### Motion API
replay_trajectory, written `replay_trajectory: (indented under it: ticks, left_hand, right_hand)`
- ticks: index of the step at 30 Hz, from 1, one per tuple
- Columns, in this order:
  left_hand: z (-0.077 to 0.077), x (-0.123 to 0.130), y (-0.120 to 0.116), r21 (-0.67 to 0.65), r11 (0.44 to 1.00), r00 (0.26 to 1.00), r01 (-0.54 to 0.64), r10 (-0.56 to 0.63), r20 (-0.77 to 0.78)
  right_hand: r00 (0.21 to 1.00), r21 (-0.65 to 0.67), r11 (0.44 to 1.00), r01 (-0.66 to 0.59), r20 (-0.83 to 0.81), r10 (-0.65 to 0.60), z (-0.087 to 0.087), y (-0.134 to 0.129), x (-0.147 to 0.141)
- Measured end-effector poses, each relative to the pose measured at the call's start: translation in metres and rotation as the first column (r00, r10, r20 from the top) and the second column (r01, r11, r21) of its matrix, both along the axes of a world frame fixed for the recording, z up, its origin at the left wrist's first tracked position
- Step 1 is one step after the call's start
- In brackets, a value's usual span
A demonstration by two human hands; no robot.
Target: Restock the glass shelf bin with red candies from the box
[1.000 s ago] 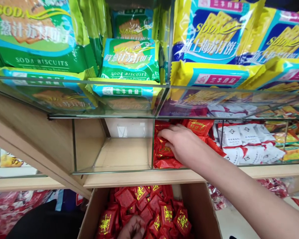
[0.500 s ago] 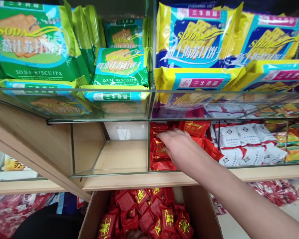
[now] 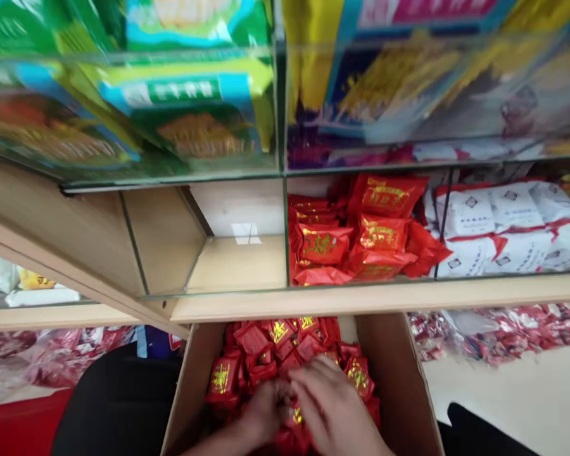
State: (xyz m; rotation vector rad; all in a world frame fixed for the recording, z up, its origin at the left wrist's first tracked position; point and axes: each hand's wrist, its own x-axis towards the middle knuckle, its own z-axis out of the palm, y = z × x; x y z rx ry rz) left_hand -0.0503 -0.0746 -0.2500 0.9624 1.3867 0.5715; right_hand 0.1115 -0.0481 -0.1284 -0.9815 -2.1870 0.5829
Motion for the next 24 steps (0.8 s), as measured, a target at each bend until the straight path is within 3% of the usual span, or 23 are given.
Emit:
replay_trajectory:
  ticks: [2, 5, 7, 11, 16, 20, 24]
  left_hand:
    - [0.01, -0.002, 0.005, 0.043, 0.998, 0.999, -0.037, 0.037, 0.009]
    - [0.03, -0.009, 0.014, 0.1, 0.993, 0.996, -0.063, 0.057, 0.064]
    - [0.043, -0.013, 0.018, 0.118, 0.99, 0.991, -0.071, 0.057, 0.119]
    - [0.058, -0.016, 0.021, 0.127, 0.986, 0.975, -0.104, 0.075, 0.208]
    - [0.053, -0.014, 0.019, 0.13, 0.982, 0.964, -0.135, 0.1, 0.247]
    - [0.051, -0.005, 0.017, 0.223, 0.964, 0.971, -0.145, 0.095, 0.221]
    - [0.053, 0.005, 0.013, 0.317, 0.911, 0.96, -0.266, 0.219, 0.177]
  right_hand:
    - [0.973, -0.283, 0.931, 0.231, 0.081, -0.217, -0.044, -0.005, 0.0]
    - [0.945, -0.529, 0.786, 0.32, 0.118, -0.305, -0.076, -0.003, -0.001]
    - [0.952, -0.566, 0.773, 0.289, 0.081, -0.296, -0.077, 0.003, -0.004]
    - [0.968, -0.55, 0.803, 0.228, 0.035, -0.25, -0.066, 0.016, -0.014]
    - [0.937, -0.51, 0.805, 0.304, 0.007, -0.35, -0.063, 0.015, -0.021]
    - [0.92, -0.475, 0.824, 0.309, -0.071, -0.386, -0.058, 0.008, -0.03]
    - [0.867, -0.5, 0.785, 0.366, -0.123, -0.483, -0.06, 0.004, -0.042]
